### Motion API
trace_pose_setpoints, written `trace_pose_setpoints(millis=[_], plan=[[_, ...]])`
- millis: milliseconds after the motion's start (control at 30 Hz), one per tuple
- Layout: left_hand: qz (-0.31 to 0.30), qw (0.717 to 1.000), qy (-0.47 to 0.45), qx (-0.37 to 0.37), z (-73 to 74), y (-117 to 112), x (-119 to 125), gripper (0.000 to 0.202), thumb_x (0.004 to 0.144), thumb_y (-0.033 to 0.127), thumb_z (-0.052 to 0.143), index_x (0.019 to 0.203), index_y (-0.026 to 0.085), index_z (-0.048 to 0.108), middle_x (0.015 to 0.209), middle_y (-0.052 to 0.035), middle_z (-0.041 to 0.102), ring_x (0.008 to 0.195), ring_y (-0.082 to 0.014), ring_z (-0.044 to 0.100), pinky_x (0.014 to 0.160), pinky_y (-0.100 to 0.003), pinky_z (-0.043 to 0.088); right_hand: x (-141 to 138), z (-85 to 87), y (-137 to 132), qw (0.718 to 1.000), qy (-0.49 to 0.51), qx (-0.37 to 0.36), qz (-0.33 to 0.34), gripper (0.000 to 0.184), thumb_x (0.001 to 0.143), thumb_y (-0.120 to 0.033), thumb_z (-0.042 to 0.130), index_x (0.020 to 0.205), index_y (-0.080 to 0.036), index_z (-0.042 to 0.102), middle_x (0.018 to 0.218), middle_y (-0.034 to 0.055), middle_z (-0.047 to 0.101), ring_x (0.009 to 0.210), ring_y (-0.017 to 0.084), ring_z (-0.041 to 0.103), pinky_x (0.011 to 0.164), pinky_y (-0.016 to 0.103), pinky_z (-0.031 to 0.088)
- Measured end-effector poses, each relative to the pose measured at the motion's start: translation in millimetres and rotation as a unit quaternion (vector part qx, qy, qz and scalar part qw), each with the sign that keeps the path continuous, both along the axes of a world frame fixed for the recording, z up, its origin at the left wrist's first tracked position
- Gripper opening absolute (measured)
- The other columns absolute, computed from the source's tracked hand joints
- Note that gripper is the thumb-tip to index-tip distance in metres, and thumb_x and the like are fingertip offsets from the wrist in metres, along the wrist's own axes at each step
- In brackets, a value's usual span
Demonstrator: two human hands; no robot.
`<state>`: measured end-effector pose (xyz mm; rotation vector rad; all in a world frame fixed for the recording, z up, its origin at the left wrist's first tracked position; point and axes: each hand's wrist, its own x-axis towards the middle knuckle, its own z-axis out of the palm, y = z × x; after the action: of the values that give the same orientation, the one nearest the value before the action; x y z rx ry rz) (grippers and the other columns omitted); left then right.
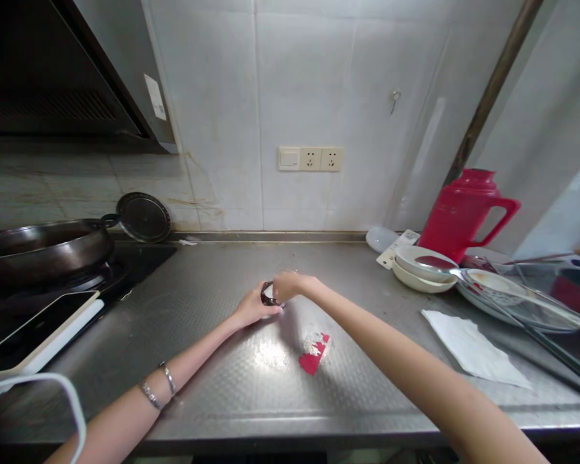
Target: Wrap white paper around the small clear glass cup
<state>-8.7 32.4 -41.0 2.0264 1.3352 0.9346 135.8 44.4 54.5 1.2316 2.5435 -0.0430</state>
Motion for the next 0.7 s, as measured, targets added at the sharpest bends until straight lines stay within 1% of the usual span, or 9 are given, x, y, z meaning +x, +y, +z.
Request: trace_pose_setpoints(millis=[100, 167, 233, 300, 400, 467, 600, 700], plan=[[0.001, 1.000, 0.004, 0.005, -0.9, 0.6, -0.2, 0.064, 0.053, 0.036, 0.079, 0.110, 0.019, 0.055, 0.099, -0.0039, 0.069, 0.089, -0.0230, 0.064, 0.077, -0.031, 0.048, 9.5, -0.7, -0.4, 0.999, 0.036, -0.002, 0.011, 0.036, 0.076, -0.014, 0.053, 0.108, -0.022, 0.067, 0.093, 0.0074, 0.071, 0.087, 0.020, 0.064, 0.068, 0.025, 0.042], [0.002, 1.000, -0.001, 0.003, -0.6, 0.7, -0.2, 0.066, 0.053, 0.035, 0.080, 0.111, 0.019, 0.055, 0.101, -0.0047, 0.069, 0.091, -0.0235, 0.064, 0.078, -0.032, 0.048, 14.9, -1.9, -3.2, 0.998, 0.062, -0.004, 0.025, 0.039, 0.074, -0.012, 0.054, 0.109, -0.023, 0.066, 0.097, 0.0076, 0.069, 0.088, 0.019, 0.063, 0.067, 0.024, 0.041], [0.003, 1.000, -0.010, -0.003, 0.1, 0.7, 0.0, 0.068, 0.052, 0.035, 0.081, 0.112, 0.018, 0.054, 0.103, -0.0056, 0.069, 0.093, -0.0239, 0.064, 0.079, -0.032, 0.048, 18.6, -3.6, -7.0, 0.996, 0.074, -0.010, 0.039, 0.038, 0.074, -0.014, 0.057, 0.109, -0.024, 0.065, 0.100, 0.0090, 0.067, 0.084, 0.019, 0.061, 0.064, 0.024, 0.041], [0.002, 1.000, -0.018, -0.009, 0.7, 0.6, 0.4, 0.070, 0.050, 0.035, 0.082, 0.113, 0.018, 0.054, 0.103, -0.0062, 0.069, 0.093, -0.0240, 0.064, 0.078, -0.032, 0.048, 20.5, -5.6, -10.8, 0.996, 0.066, -0.003, 0.059, 0.034, 0.074, -0.018, 0.059, 0.107, -0.024, 0.067, 0.097, 0.0106, 0.065, 0.083, 0.020, 0.059, 0.064, 0.026, 0.040], [-0.003, 0.999, -0.032, -0.002, 1.0, -0.1, 0.9, 0.072, 0.049, 0.033, 0.082, 0.113, 0.017, 0.054, 0.102, -0.0064, 0.069, 0.092, -0.0233, 0.064, 0.078, -0.032, 0.049, 21.6, -8.0, -15.6, 0.992, 0.044, 0.043, 0.110, 0.025, 0.074, -0.021, 0.060, 0.098, -0.023, 0.068, 0.090, 0.0097, 0.066, 0.093, 0.024, 0.053, 0.072, 0.030, 0.040], [-0.009, 0.999, -0.047, 0.007, 0.8, -1.2, 1.2, 0.072, 0.049, 0.030, 0.083, 0.113, 0.018, 0.053, 0.101, -0.0059, 0.069, 0.091, -0.0223, 0.064, 0.079, -0.031, 0.049, 22.7, -9.3, -18.4, 0.986, 0.037, 0.083, 0.142, 0.026, 0.073, -0.019, 0.060, 0.099, -0.023, 0.066, 0.093, 0.0083, 0.066, 0.095, 0.025, 0.049, 0.075, 0.032, 0.038], [-0.018, 0.996, -0.076, 0.037, 1.8, -4.2, 1.3, 0.079, 0.048, 0.025, 0.083, 0.118, 0.018, 0.048, 0.108, -0.0062, 0.067, 0.098, -0.0214, 0.063, 0.086, -0.032, 0.048, 29.1, -10.8, -23.8, 0.970, 0.021, 0.158, 0.184, 0.034, 0.071, -0.016, 0.060, 0.106, -0.019, 0.059, 0.102, 0.0086, 0.064, 0.094, 0.024, 0.047, 0.072, 0.032, 0.037], [-0.018, 0.994, -0.083, 0.068, 5.9, -6.7, 1.2, 0.084, 0.048, 0.023, 0.083, 0.123, 0.018, 0.045, 0.116, -0.0081, 0.063, 0.105, -0.0224, 0.060, 0.092, -0.034, 0.045, 34.9, -9.5, -28.1, 0.954, 0.006, 0.216, 0.210, 0.033, 0.072, -0.015, 0.059, 0.105, -0.017, 0.057, 0.108, 0.0087, 0.062, 0.094, 0.024, 0.046, 0.070, 0.032, 0.035]])
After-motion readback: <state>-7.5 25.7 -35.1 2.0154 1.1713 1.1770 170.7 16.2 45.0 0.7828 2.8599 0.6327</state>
